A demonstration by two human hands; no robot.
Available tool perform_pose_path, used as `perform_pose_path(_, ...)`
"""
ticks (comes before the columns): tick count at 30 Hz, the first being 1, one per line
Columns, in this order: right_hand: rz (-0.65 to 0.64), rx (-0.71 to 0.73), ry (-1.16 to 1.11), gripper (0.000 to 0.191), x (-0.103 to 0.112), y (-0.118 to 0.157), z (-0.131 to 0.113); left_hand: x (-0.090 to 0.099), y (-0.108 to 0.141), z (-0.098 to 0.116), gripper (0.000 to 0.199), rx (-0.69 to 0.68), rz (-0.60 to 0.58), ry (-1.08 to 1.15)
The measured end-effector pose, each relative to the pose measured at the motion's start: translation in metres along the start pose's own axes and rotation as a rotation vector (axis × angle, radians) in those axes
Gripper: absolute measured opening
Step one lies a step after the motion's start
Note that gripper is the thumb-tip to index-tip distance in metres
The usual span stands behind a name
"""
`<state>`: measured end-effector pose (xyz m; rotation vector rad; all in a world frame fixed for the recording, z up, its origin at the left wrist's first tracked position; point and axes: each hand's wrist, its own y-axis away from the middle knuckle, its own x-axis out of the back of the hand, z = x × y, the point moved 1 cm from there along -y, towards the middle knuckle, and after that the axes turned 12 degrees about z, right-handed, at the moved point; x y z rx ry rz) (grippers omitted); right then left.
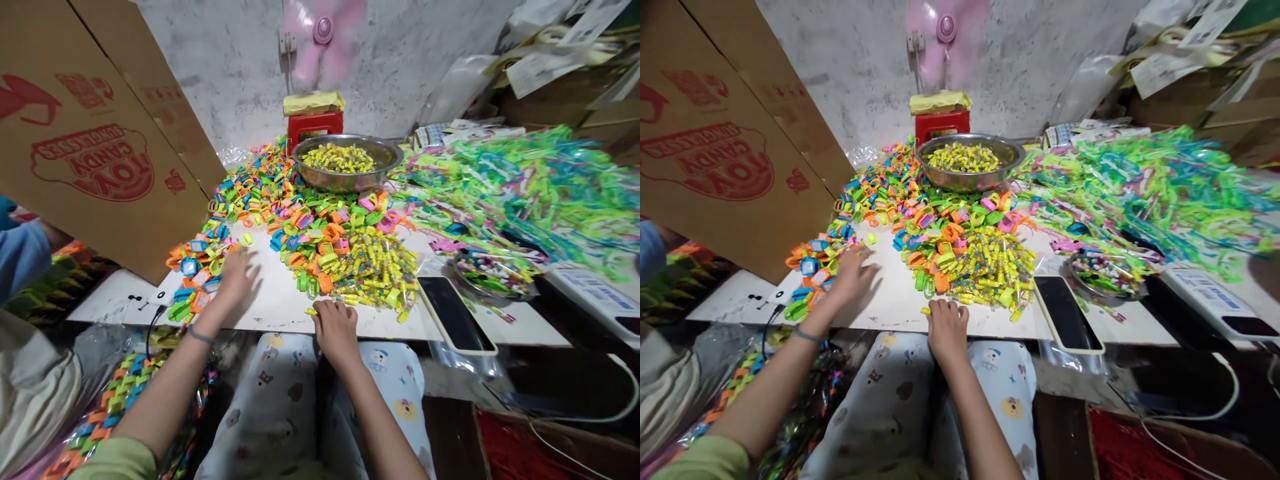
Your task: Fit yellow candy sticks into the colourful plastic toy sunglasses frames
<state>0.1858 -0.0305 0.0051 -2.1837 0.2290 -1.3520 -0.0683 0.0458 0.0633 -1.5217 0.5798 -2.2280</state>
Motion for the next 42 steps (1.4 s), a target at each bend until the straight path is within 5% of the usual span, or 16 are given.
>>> perform_pose_path(2, -0.004, -0.015, 0.013, 0.004, -0.001, 0.001, 0.001, -0.023, 0.015, 0.041, 0.024, -0.054, -0.117, 0.138)
perform_pose_path(5, 0.017, -0.058, -0.058, 0.005, -0.003, 0.007, 0.003, -0.048, 0.028, 0.081, 0.023, 0.08, -0.119, 0.232)
perform_pose_path(10, 0.117, -0.167, -0.326, 0.015, 0.001, 0.018, 0.003, -0.061, 0.034, 0.087, 0.021, 0.192, -0.155, 0.348)
perform_pose_path(13, 0.165, -0.259, -0.548, 0.017, 0.01, 0.019, -0.002, -0.048, 0.05, 0.079, 0.016, 0.168, -0.234, 0.481)
perform_pose_path(16, 0.207, -0.293, -0.719, 0.017, 0.02, 0.016, -0.011, -0.024, 0.078, 0.074, 0.028, 0.328, -0.353, 0.792)
perform_pose_path(21, 0.158, -0.033, -0.827, 0.014, 0.033, 0.014, -0.028, 0.017, 0.111, 0.077, 0.077, 0.678, -0.508, 1.23)
perform_pose_path(27, 0.148, 0.005, -0.889, 0.018, 0.042, 0.021, -0.043, 0.044, 0.123, 0.084, 0.046, 0.872, -0.576, 1.497)
perform_pose_path(32, 0.188, -0.167, -0.73, 0.016, 0.045, 0.024, -0.042, 0.051, 0.125, 0.082, 0.049, 0.754, -0.493, 1.276)
perform_pose_path(42, 0.195, -0.091, -0.804, 0.016, 0.058, 0.026, -0.049, 0.06, 0.12, 0.092, 0.037, 0.323, -0.344, 0.898)
